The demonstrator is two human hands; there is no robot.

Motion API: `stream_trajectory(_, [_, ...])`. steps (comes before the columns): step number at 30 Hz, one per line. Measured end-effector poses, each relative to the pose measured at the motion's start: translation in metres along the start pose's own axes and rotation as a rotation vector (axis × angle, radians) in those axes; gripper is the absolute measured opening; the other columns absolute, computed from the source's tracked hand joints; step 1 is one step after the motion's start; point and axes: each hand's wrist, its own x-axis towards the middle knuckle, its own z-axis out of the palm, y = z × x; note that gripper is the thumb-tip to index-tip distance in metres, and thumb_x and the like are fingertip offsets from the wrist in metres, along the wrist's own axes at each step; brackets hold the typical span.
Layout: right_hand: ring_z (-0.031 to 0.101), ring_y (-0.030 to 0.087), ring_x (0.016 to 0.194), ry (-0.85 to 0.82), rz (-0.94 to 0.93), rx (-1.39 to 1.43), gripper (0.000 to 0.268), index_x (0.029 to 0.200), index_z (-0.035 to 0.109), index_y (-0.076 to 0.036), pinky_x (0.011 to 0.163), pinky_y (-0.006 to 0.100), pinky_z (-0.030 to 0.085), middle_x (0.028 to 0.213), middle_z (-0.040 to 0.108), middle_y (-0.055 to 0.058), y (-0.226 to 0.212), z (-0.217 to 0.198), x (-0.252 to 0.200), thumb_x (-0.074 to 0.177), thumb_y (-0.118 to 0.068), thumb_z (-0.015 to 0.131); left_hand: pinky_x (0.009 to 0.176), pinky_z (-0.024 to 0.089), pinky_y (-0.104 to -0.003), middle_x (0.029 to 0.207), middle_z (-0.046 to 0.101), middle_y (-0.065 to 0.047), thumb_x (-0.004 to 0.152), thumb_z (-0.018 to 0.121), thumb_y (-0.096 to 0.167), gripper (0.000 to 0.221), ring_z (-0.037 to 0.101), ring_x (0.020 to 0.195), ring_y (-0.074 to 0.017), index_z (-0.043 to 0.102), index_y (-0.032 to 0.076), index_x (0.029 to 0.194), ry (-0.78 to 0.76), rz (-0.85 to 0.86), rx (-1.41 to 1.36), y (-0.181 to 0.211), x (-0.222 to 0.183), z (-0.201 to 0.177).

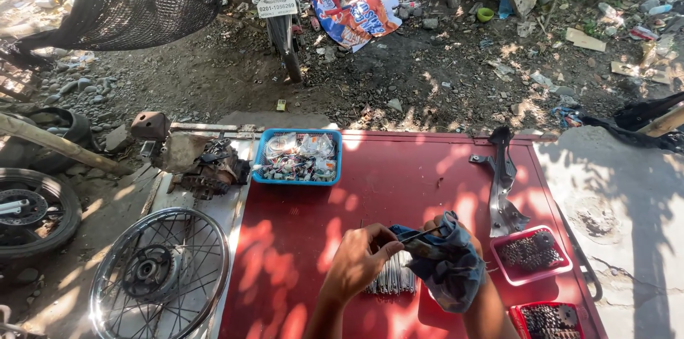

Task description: Cleaning individual motorcycle wheel spokes with a blue cloth at a workbench.

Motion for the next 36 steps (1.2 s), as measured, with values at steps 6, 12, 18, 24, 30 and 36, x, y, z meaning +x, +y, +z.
stream_trajectory(6, [0.060, 0.022, 0.100, 0.324, 0.183, 0.002, 0.045, 0.144, 0.057, 0.002, 0.091, 0.035, 0.047, 0.120, 0.066, 0.015, 0.011, 0.013, 0.000, 0.101, -0.012, 0.055, 0.051, 0.046, -0.034, 0.078, 0.075, -0.011, 0.096, 0.052, 0.055, 0.056, 0.058, 0.055, -0.0163, 0.072, 0.002, 0.099, 0.252, -0.004, 0.077, -0.026, -0.001, 0.000])
stream_trajectory(12, [0.050, 0.025, 0.131, 0.432, 0.187, 0.433, 0.057, 0.155, 0.045, -0.013, 0.114, 0.040, 0.037, 0.153, 0.051, 0.011, 0.022, 0.079, -0.011, 0.099, -0.008, 0.042, 0.059, 0.053, -0.030, 0.078, 0.078, -0.006, 0.095, 0.063, 0.024, 0.025, 0.061, 0.060, -0.0126, 0.076, 0.003, 0.094, 0.160, -0.110, -0.048, -0.038, 0.000, 0.002])
stream_trajectory(18, [0.064, 0.016, 0.090, 0.361, 0.133, -0.081, 0.031, 0.116, 0.069, 0.000, 0.082, 0.031, 0.050, 0.109, 0.074, 0.011, 0.086, 0.056, -0.021, 0.106, -0.027, 0.055, 0.070, 0.055, -0.030, 0.098, 0.083, -0.007, 0.087, 0.061, 0.017, 0.028, 0.068, 0.079, -0.0124, 0.076, 0.001, 0.103, 0.061, 0.020, -0.192, -0.033, -0.010, -0.004])
stream_trajectory(24, [0.059, 0.012, 0.089, 0.419, 0.087, -0.152, 0.041, 0.123, 0.067, -0.005, 0.086, 0.028, 0.048, 0.107, 0.068, 0.005, 0.083, 0.032, -0.011, 0.108, -0.039, 0.049, 0.054, 0.035, -0.026, 0.068, 0.059, 0.003, 0.102, 0.062, 0.022, 0.027, 0.042, 0.059, -0.0078, 0.074, 0.003, 0.089, -0.177, -0.083, -0.156, -0.049, -0.014, -0.018])
stream_trajectory(30, [0.061, 0.010, 0.096, 0.456, 0.038, -0.268, 0.034, 0.125, 0.066, -0.005, 0.092, 0.024, 0.046, 0.117, 0.068, 0.004, 0.131, -0.002, -0.024, 0.109, -0.031, 0.049, 0.064, 0.049, -0.041, 0.075, 0.070, -0.012, 0.092, 0.052, 0.013, 0.019, 0.055, 0.060, -0.0241, 0.061, 0.001, 0.081, -0.037, -0.016, 0.047, -0.076, -0.001, 0.005])
stream_trajectory(36, [0.052, 0.010, 0.063, 0.450, 0.176, -0.323, 0.044, 0.118, 0.073, -0.004, 0.054, 0.026, 0.039, 0.083, 0.068, 0.003, 0.105, 0.012, -0.032, 0.104, -0.036, 0.047, 0.066, 0.051, -0.034, 0.083, 0.076, -0.006, 0.099, 0.055, 0.022, 0.027, 0.063, 0.069, -0.0193, 0.075, 0.005, 0.093, -0.084, -0.105, -0.009, -0.049, -0.005, 0.004])
